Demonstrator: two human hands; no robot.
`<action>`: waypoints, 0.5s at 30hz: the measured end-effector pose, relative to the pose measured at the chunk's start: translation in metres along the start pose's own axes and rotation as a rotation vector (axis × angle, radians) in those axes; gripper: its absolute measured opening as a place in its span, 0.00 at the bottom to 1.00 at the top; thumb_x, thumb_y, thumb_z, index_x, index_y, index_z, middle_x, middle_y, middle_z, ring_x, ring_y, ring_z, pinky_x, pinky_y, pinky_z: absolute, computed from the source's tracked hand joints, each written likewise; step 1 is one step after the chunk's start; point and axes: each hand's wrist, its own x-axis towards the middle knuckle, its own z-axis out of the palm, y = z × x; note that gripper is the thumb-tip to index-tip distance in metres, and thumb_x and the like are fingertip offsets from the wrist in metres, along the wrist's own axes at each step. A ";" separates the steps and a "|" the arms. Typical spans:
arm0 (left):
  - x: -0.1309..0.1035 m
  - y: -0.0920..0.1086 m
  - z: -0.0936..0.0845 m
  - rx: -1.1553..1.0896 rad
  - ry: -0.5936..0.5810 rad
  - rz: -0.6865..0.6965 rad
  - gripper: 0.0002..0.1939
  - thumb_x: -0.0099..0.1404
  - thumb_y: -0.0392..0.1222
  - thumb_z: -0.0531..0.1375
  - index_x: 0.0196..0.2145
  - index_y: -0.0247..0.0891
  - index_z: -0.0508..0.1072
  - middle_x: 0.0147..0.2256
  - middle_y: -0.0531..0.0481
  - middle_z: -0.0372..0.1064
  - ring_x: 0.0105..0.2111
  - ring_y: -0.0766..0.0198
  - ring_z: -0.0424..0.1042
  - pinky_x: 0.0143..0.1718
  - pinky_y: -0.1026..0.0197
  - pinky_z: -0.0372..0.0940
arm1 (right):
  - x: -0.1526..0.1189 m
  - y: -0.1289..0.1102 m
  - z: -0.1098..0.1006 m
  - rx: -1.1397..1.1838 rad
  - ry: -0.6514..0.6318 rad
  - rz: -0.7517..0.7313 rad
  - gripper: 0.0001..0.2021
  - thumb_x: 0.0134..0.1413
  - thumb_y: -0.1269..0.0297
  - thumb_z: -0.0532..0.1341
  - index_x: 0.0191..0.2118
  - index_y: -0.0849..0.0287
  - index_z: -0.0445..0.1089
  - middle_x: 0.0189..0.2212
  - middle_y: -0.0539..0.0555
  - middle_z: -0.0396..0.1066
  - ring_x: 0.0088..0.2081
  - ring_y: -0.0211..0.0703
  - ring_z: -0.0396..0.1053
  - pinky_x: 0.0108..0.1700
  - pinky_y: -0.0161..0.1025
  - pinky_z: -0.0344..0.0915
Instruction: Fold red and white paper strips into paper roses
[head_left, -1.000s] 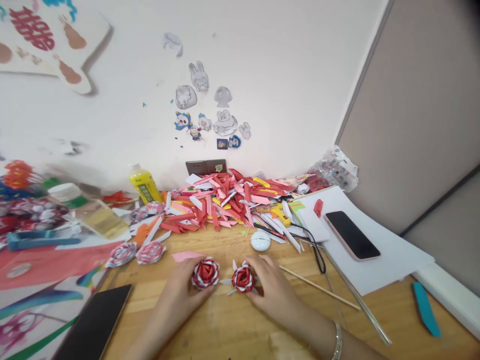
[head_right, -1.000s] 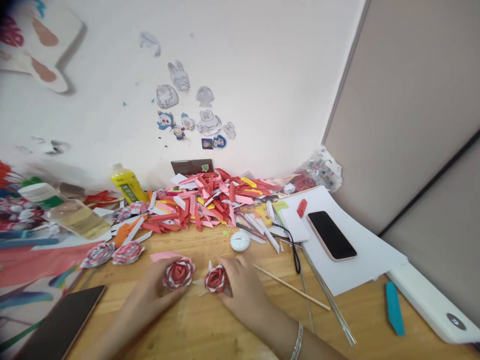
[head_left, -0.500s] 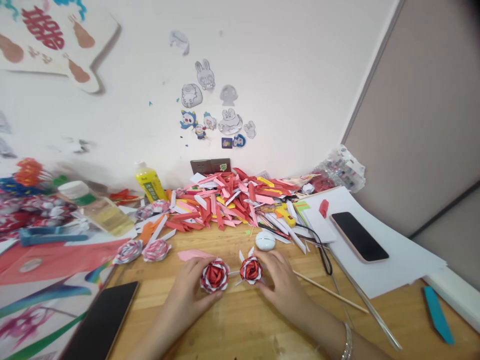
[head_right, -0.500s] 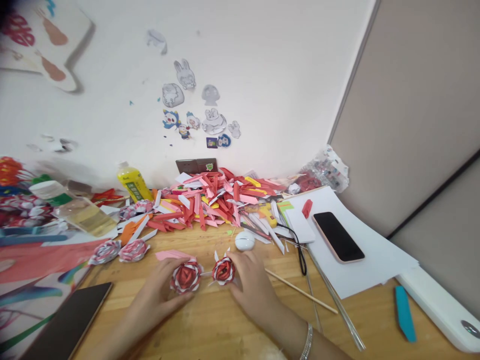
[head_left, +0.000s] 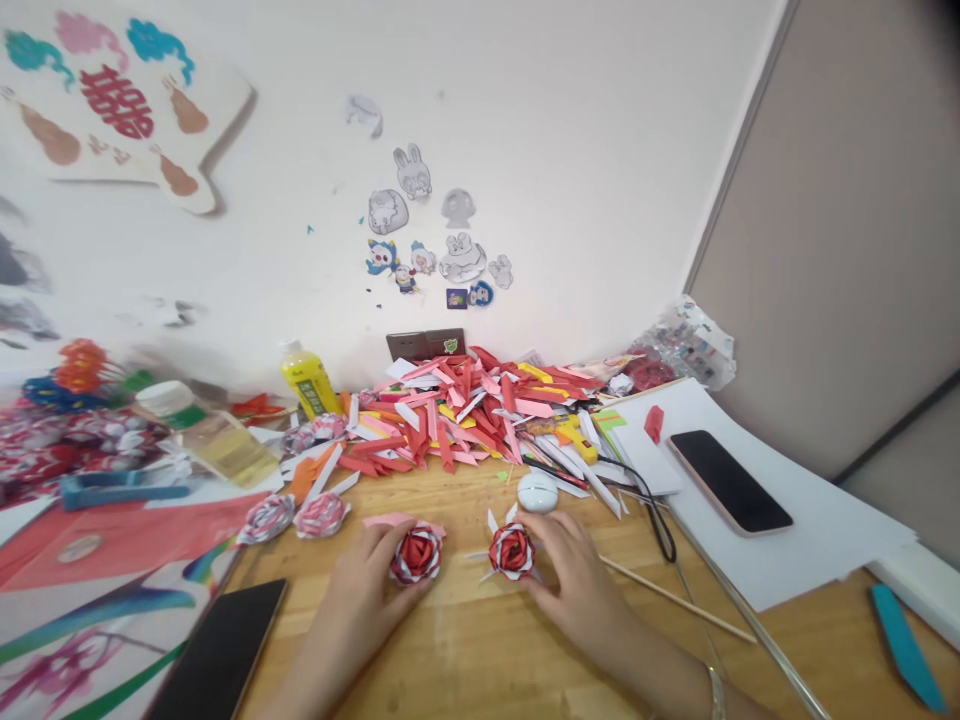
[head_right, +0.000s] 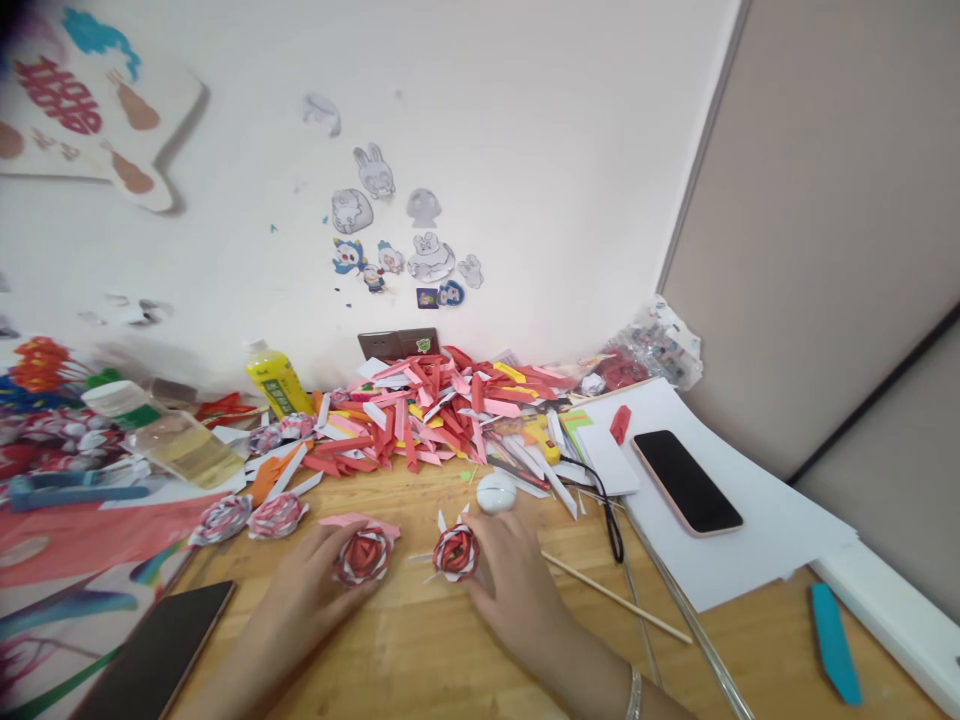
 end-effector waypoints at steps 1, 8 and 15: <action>0.000 -0.003 0.000 0.019 0.009 -0.006 0.20 0.57 0.49 0.63 0.46 0.41 0.73 0.43 0.41 0.74 0.43 0.48 0.74 0.43 0.51 0.69 | -0.001 0.001 0.000 0.001 -0.003 0.000 0.25 0.45 0.79 0.59 0.52 0.58 0.64 0.47 0.58 0.70 0.49 0.53 0.65 0.51 0.50 0.64; -0.001 -0.022 -0.005 0.163 0.104 -0.158 0.24 0.58 0.53 0.61 0.48 0.38 0.70 0.44 0.40 0.76 0.44 0.47 0.74 0.45 0.51 0.68 | -0.008 0.016 0.009 -0.028 0.053 -0.105 0.26 0.50 0.75 0.58 0.57 0.55 0.60 0.50 0.58 0.69 0.50 0.53 0.65 0.51 0.50 0.63; -0.015 -0.073 -0.058 0.380 0.182 -0.493 0.26 0.59 0.51 0.57 0.50 0.30 0.67 0.45 0.31 0.73 0.44 0.39 0.73 0.44 0.46 0.67 | -0.007 0.018 0.010 -0.094 0.112 -0.206 0.27 0.51 0.74 0.57 0.58 0.53 0.56 0.48 0.56 0.71 0.48 0.53 0.68 0.47 0.48 0.66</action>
